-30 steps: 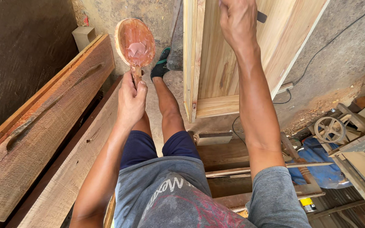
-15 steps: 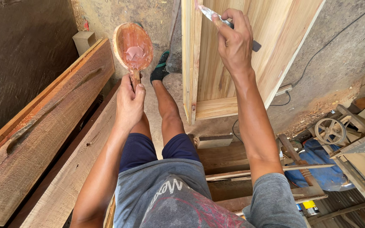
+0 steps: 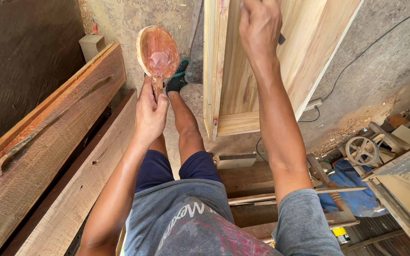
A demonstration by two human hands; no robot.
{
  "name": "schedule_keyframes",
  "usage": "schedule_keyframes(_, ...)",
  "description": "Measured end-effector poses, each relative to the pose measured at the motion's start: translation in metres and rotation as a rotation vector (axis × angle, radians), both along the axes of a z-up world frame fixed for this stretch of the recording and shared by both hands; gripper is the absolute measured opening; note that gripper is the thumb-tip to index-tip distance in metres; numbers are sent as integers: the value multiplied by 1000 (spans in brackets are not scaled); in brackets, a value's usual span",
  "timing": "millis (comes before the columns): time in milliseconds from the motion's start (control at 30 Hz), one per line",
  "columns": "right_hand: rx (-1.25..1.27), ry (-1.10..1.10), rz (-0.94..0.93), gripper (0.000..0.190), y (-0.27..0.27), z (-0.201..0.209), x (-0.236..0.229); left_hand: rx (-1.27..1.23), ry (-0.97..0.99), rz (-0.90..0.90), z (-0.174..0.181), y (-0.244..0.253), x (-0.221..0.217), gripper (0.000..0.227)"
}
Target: The person applies a pinkish paste to the edges of a wooden drawer using a small wooden scoop and a metal spatula. They spread the paste along the joints and edges of the drawer, then reposition the drawer to continue applying the paste to other edges.
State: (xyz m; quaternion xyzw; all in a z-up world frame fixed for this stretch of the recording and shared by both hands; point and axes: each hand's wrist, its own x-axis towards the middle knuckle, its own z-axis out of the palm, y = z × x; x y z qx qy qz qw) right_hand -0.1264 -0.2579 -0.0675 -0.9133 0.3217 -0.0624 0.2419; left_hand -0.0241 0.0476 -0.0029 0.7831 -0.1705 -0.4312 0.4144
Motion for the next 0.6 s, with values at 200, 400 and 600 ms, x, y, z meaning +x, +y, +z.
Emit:
schedule_keyframes(200, 61, 122, -11, 5, -8, -10, 3, 270, 182, 29, -2, 5, 8, 52)
schedule_keyframes(400, 82, 118, 72, 35, 9, 19, -5, 273, 200, 28, 6, -3, 15, 54)
schedule_keyframes(600, 136, 147, 70, 37, 25, 18, -24, 136, 108, -8, 11, -13, 16, 37)
